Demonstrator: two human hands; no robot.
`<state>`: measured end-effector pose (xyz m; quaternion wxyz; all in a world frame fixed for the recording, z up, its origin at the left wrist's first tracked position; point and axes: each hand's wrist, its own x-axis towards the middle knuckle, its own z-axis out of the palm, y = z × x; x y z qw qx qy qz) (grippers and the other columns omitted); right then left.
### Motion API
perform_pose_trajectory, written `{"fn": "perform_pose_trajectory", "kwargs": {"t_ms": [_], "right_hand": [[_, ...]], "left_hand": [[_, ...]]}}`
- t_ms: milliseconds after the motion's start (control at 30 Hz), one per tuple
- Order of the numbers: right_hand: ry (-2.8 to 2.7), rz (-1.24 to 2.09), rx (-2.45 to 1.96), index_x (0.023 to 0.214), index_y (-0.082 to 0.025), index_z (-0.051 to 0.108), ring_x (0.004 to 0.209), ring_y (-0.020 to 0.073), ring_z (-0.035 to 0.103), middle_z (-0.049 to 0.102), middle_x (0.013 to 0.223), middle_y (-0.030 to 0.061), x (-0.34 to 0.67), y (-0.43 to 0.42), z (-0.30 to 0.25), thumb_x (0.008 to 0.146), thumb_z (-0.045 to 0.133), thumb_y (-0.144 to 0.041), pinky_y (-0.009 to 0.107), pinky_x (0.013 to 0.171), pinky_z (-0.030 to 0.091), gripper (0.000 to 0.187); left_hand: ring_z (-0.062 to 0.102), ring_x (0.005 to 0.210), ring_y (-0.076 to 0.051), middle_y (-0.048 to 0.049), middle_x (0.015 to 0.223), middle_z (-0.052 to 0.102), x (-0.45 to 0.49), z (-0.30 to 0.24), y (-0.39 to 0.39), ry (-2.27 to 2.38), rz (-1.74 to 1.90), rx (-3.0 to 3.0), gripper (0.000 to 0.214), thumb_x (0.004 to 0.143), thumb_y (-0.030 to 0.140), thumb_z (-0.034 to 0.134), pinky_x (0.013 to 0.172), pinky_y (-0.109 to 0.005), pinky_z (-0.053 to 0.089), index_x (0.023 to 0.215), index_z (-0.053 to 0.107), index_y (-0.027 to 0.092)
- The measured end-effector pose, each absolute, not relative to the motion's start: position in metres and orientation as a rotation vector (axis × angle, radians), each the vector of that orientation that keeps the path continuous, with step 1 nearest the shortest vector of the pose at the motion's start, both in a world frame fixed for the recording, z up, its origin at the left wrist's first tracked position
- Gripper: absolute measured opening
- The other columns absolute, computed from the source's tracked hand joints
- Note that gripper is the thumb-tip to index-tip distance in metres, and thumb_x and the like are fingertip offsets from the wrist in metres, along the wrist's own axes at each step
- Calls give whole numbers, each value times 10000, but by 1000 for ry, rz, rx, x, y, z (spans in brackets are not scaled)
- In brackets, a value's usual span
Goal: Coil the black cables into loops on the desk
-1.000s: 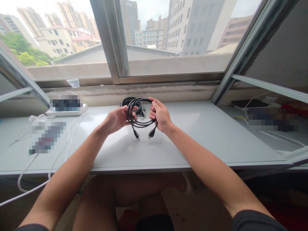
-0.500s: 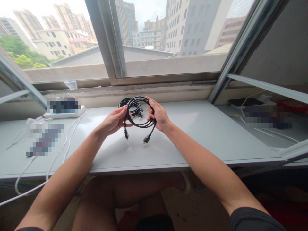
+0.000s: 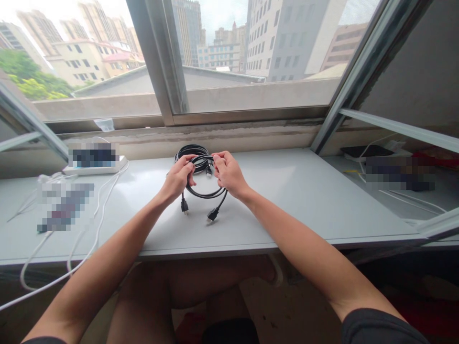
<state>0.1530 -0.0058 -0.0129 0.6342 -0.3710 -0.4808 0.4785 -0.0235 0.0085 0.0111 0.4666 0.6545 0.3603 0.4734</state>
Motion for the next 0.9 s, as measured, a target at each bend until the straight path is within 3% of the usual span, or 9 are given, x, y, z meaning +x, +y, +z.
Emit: {"fn": "perform_pose_trajectory", "kwargs": {"t_ms": [133,233,333,433,500,633,700,833,900], "right_hand": [[-1100,1106,-845,1025,-244,564,461,61,338,496,725,-68,152,-5,-13,901,736,-548,165,341,249,370],[-1070,1241,-791,1087,-235,581,531,94,502,586,772,-36,154,-5,-12,917,705,-551,210,444,426,379],[-1054,1386,-760,1121,-221,585,651,142,628,634,792,-10,155,-7,-13,941,667,-543,277,612,545,378],[-1043,1439,-704,1070,-217,589,626,129,597,547,737,-45,151,-8,-15,950,668,-507,297,657,569,324],[-989,1401,-677,987,-223,565,537,87,482,451,706,-76,147,-8,-16,948,686,-466,272,607,552,275],[-898,1314,-742,863,-229,475,470,49,271,357,681,-93,147,-7,-17,932,714,-452,172,423,360,334],[-928,1280,-802,888,-232,496,485,55,284,367,689,-86,150,-4,-17,914,733,-478,161,399,319,343],[-1040,1184,-948,887,-220,536,518,80,357,380,682,-72,159,2,-17,918,729,-487,194,430,437,332],[-1059,1196,-998,864,-205,545,500,76,338,355,655,-76,167,5,-16,959,683,-436,195,424,428,285]], "left_hand": [[349,475,-63,60,669,393,-20,11,8,842,1139,1467,272,1011,334,567,422,-174,364,1207,654,167],[268,458,-45,73,654,322,-21,13,10,830,1142,1338,261,1000,357,611,394,-161,224,1166,671,164],[241,449,-35,75,677,333,-27,16,15,822,1220,1204,207,998,308,591,395,-154,198,1147,655,179],[279,451,-37,71,704,373,-34,17,20,827,1254,1152,174,994,269,556,401,-146,265,1133,626,192],[351,472,-46,64,726,411,-35,15,21,850,1204,1198,161,994,245,530,434,-156,381,1129,599,190],[471,543,-65,52,768,474,-32,8,18,929,1101,1325,121,1002,217,515,538,-216,549,1109,562,191],[493,562,-66,50,774,484,-29,5,17,935,1081,1373,118,1013,219,512,564,-224,570,1116,564,191],[579,626,-86,10,856,564,-30,-1,20,959,1031,1493,189,1023,229,512,586,-246,594,1193,579,179],[646,698,-111,-38,957,632,-32,-2,23,984,976,1556,257,1014,225,534,593,-245,595,1262,581,173]]}}
